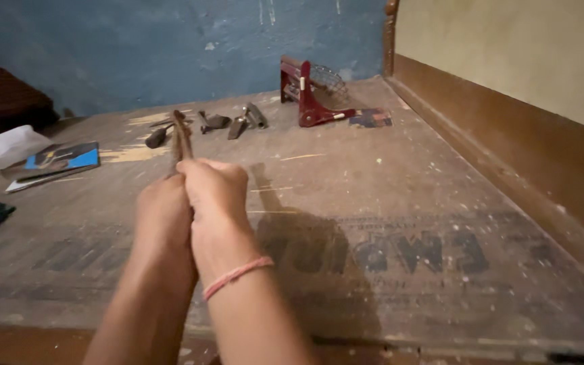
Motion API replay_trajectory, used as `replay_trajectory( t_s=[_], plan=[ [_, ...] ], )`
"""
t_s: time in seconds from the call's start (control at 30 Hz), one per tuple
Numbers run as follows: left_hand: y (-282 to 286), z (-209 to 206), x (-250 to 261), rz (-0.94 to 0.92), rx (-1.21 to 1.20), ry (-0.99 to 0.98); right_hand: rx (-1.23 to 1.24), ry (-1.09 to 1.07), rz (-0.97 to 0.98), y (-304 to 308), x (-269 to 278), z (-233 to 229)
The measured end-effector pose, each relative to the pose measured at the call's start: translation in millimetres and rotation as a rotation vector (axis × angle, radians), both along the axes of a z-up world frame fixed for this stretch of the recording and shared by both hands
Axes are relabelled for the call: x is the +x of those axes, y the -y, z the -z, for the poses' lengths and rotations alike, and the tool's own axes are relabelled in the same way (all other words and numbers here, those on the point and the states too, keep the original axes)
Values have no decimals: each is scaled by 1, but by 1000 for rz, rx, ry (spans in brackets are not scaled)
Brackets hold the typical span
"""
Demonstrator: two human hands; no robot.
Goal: The person sharpens several metal tools by hand using a metal file on a wooden table. The person handles a metal rod, a red metal rack, and a small metal tool, filing each one and placing them on a nearby bed.
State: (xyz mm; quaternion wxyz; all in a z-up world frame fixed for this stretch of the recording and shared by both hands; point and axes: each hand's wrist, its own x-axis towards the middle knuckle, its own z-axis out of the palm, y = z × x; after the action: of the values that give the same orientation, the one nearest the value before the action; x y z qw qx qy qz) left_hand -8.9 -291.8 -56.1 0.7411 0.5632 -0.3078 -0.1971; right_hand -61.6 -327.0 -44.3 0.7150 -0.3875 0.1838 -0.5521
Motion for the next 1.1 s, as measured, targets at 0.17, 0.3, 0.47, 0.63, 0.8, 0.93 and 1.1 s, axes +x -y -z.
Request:
replay_trajectory(
  t_s=[0.17,0.3,0.47,0.63,0.8,0.93,1.1],
  plan=[
    [16,0,-29,223,-89,-160,-48,-45,148,26,-15,12],
    [43,12,-79,380,-160,-327,-81,-174,239,45,-64,13],
    [75,20,-87,417,28,-118,63,-493,591,45,-94,11],
    [96,34,-67,365,3,8,157,-409,599,49,-81,12],
    [100,36,-60,321,30,21,30,-239,432,64,-76,23],
    [88,39,-58,418,-18,-249,70,-386,536,60,-70,24],
    [89,38,-58,374,-2,-222,145,-393,499,46,-70,17]
  ],
)
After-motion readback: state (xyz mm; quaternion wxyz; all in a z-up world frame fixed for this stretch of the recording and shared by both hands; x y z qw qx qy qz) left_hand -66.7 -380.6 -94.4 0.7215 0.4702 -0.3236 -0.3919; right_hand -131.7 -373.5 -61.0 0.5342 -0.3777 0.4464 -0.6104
